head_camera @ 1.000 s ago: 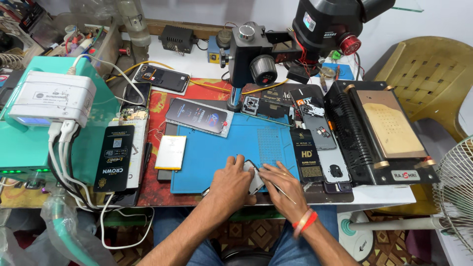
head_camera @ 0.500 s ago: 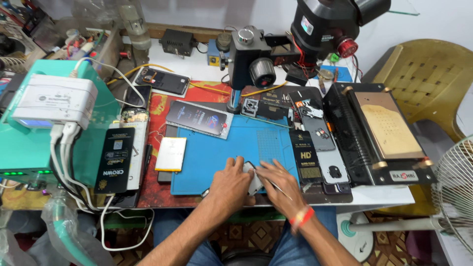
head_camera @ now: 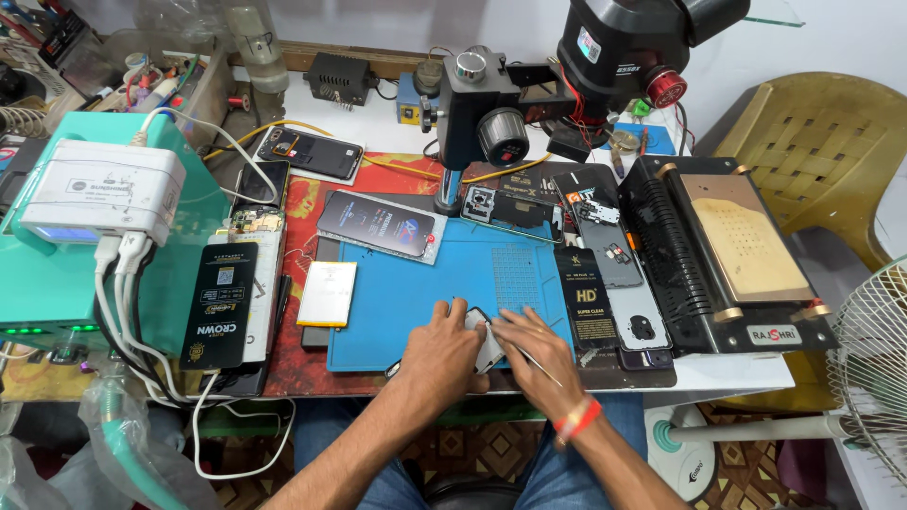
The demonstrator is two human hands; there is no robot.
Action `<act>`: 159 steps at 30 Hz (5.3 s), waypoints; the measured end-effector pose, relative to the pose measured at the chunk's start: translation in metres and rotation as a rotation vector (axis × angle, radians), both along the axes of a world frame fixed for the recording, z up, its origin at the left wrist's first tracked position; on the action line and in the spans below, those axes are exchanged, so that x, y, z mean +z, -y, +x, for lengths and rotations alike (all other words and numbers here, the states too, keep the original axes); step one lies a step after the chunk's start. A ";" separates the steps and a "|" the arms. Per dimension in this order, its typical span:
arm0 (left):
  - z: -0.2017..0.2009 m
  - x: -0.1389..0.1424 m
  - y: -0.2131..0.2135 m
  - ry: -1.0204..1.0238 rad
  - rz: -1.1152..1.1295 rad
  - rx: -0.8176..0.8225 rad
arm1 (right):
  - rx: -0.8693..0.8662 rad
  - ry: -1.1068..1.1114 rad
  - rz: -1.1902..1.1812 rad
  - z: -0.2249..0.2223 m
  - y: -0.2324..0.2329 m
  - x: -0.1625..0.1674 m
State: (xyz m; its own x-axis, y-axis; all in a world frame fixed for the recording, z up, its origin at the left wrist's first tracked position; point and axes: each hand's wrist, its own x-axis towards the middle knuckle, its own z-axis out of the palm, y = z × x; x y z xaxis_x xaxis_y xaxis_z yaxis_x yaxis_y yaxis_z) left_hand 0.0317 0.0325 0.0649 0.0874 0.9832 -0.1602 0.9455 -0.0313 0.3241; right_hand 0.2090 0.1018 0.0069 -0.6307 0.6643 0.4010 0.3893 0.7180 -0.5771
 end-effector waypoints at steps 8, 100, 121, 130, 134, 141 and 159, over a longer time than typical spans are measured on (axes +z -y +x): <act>-0.001 0.001 0.001 -0.020 -0.017 0.015 | -0.029 0.002 -0.042 0.004 0.005 0.000; -0.013 -0.005 0.012 0.026 0.108 0.075 | -0.134 -0.127 -0.034 -0.003 0.019 0.000; -0.012 -0.010 0.012 0.020 0.140 0.075 | -0.083 -0.114 -0.018 -0.025 0.000 0.003; -0.008 -0.009 0.014 0.049 0.127 0.104 | -0.115 -0.101 -0.026 0.005 0.018 0.005; -0.008 -0.011 0.014 0.048 0.164 0.093 | -0.064 -0.092 0.017 -0.020 -0.001 0.001; -0.005 -0.007 0.019 0.105 0.142 0.146 | -0.102 -0.077 0.011 -0.006 0.009 0.008; -0.029 -0.024 0.017 0.758 0.144 0.337 | -0.322 -0.180 -0.507 0.023 -0.013 0.019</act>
State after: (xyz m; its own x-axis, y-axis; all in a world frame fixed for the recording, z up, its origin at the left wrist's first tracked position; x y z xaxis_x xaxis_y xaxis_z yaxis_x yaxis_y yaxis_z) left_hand 0.0031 0.0158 0.0408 -0.1808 0.9824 -0.0474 0.4395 0.1238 0.8897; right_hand 0.2324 0.1152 0.0264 -0.3186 0.9455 0.0677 0.4054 0.2005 -0.8919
